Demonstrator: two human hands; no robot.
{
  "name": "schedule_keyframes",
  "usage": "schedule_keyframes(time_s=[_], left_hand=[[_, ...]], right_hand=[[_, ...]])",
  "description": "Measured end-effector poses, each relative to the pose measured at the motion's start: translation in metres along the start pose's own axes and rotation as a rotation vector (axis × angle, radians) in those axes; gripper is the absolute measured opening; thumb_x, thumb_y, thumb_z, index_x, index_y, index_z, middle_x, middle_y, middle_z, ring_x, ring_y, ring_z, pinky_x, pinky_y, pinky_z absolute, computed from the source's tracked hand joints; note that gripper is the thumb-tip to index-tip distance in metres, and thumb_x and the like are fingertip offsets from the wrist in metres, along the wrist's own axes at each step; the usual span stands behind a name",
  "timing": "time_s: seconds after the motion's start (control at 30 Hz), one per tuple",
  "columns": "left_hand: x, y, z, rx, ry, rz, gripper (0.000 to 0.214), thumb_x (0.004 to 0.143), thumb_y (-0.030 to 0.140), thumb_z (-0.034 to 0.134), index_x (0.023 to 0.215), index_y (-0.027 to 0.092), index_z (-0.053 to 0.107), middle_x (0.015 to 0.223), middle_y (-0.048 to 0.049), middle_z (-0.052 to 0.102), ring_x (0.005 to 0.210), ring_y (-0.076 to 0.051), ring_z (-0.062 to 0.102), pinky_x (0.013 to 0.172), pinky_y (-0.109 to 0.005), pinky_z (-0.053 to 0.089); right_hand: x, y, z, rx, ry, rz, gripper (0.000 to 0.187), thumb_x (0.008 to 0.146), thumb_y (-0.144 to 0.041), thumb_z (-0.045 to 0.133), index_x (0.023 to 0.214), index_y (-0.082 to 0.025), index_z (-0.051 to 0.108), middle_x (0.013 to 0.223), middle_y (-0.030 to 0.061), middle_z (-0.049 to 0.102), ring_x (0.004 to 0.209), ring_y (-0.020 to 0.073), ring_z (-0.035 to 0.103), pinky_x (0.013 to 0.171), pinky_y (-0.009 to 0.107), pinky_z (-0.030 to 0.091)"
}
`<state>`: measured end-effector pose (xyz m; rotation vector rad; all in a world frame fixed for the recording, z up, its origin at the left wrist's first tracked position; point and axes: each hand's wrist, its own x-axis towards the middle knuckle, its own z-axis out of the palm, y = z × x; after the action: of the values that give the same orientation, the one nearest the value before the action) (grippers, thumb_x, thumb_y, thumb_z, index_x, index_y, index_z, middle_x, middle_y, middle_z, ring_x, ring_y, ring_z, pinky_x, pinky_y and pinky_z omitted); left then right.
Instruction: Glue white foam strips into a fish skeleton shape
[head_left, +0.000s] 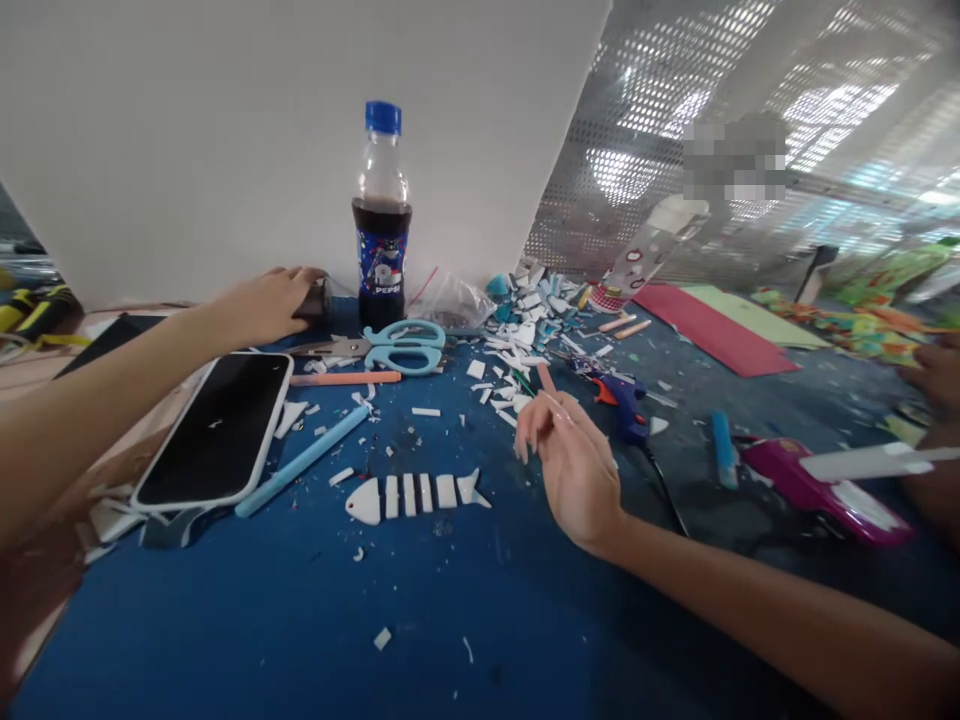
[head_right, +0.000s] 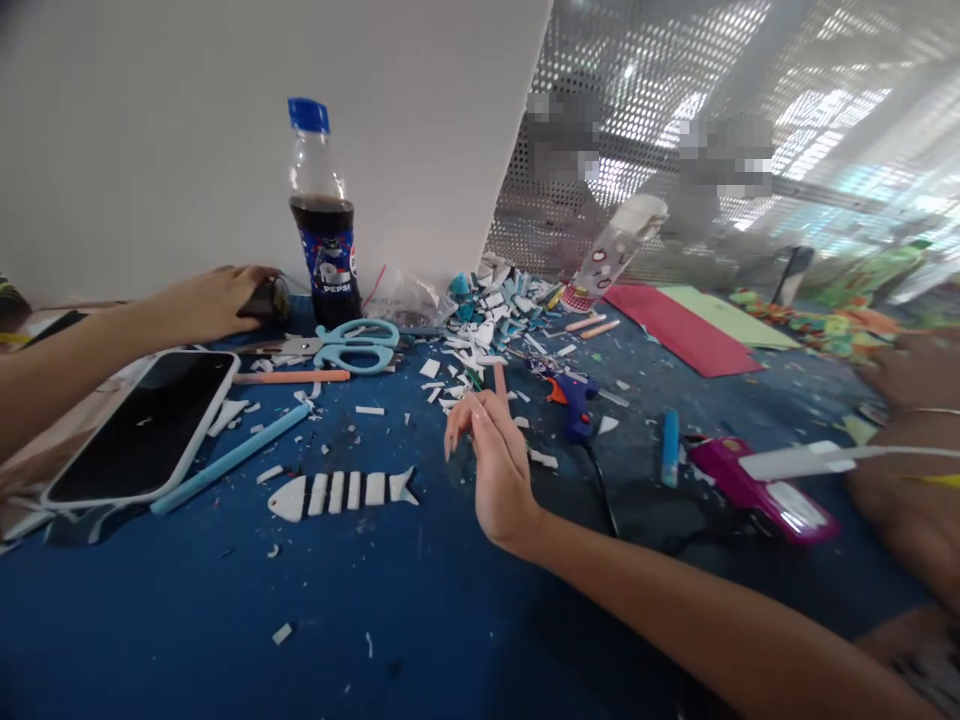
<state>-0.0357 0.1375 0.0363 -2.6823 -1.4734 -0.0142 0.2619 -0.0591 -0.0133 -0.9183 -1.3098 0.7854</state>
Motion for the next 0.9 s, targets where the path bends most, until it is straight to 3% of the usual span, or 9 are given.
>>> schedule_keyframes(time_s=[0.1,0.2,0.3,0.4,0.47,0.53,0.67,0.8,0.9], left_hand=[[-0.008,0.003,-0.012,0.072,0.011,-0.069,0.067,0.087,0.029,0.052,0.143,0.000,0.030,0.138,-0.0271,0.044,0.128,-0.042,0.042,0.100,-0.055,0.042],[-0.023,0.012,-0.031,0.169,0.059,-0.155,0.060,0.080,0.034,0.060,0.129,0.003,0.048,0.136,-0.0295,0.042,0.129,-0.054,0.033,0.094,-0.068,0.039],[-0.042,0.040,-0.047,0.214,0.095,-0.197,0.035,0.083,0.044,0.053,0.107,0.019,0.059,0.109,-0.0162,0.059,0.107,-0.040,0.057,0.087,-0.055,0.047],[-0.054,0.083,-0.050,-0.088,0.003,0.069,0.038,0.090,0.054,0.039,0.104,0.023,0.054,0.095,-0.0075,0.063,0.078,-0.024,0.062,0.069,-0.039,0.050],[-0.053,0.107,-0.042,-0.286,-0.123,0.279,0.042,0.092,0.055,0.037,0.119,0.026,0.047,0.110,-0.0062,0.063,0.083,-0.021,0.064,0.073,-0.034,0.050],[-0.047,0.120,-0.029,-0.326,-0.142,0.345,0.041,0.095,0.048,0.031,0.128,0.026,0.040,0.128,-0.0079,0.056,0.097,-0.022,0.063,0.080,-0.033,0.048],[-0.026,0.117,-0.010,-0.337,-0.244,0.289,0.055,0.095,0.054,0.027,0.142,0.026,0.020,0.138,-0.0125,0.050,0.098,-0.022,0.063,0.079,-0.032,0.047],[-0.017,0.112,-0.008,-0.284,-0.350,0.275,0.057,0.093,0.058,0.031,0.135,0.020,0.031,0.100,-0.0098,0.066,0.077,-0.021,0.062,0.065,-0.030,0.044],[-0.021,0.111,-0.013,-0.301,-0.365,0.262,0.043,0.093,0.048,0.035,0.124,0.019,0.040,0.090,-0.0086,0.067,0.075,-0.020,0.061,0.063,-0.028,0.044]], right_hand=[[0.001,0.003,-0.001,0.006,0.028,0.022,0.032,0.099,-0.030,0.041,0.068,-0.022,0.049,0.065,-0.0013,0.048,0.060,0.0141,0.045,0.059,0.030,0.036],[0.001,0.004,-0.002,0.023,0.034,0.038,0.031,0.099,-0.029,0.041,0.070,-0.023,0.049,0.066,-0.0017,0.049,0.060,0.0140,0.044,0.060,0.030,0.036],[0.000,0.004,-0.003,0.040,0.031,0.050,0.031,0.099,-0.030,0.043,0.070,-0.023,0.051,0.066,-0.0018,0.048,0.061,0.0142,0.044,0.060,0.030,0.035],[-0.001,0.003,-0.003,0.054,0.023,0.061,0.033,0.099,-0.031,0.043,0.068,-0.022,0.052,0.065,-0.0018,0.048,0.061,0.0141,0.043,0.062,0.031,0.034],[0.000,0.003,-0.003,0.053,0.011,0.082,0.035,0.099,-0.032,0.042,0.068,-0.022,0.051,0.064,-0.0019,0.049,0.060,0.0138,0.042,0.062,0.031,0.034],[0.001,0.003,-0.003,0.050,0.011,0.115,0.036,0.099,-0.034,0.041,0.067,-0.022,0.051,0.064,-0.0019,0.049,0.059,0.0135,0.043,0.060,0.031,0.034],[0.005,0.004,-0.003,0.053,0.026,0.143,0.038,0.098,-0.039,0.044,0.065,-0.022,0.050,0.063,-0.0018,0.049,0.058,0.0133,0.044,0.058,0.031,0.035],[0.005,0.005,-0.003,0.054,0.007,0.141,0.040,0.096,-0.045,0.046,0.063,-0.023,0.051,0.062,-0.0014,0.049,0.058,0.0137,0.045,0.057,0.031,0.036],[0.005,0.004,-0.004,0.049,-0.006,0.138,0.041,0.096,-0.047,0.046,0.063,-0.023,0.051,0.063,-0.0009,0.049,0.059,0.0142,0.045,0.057,0.031,0.036]])
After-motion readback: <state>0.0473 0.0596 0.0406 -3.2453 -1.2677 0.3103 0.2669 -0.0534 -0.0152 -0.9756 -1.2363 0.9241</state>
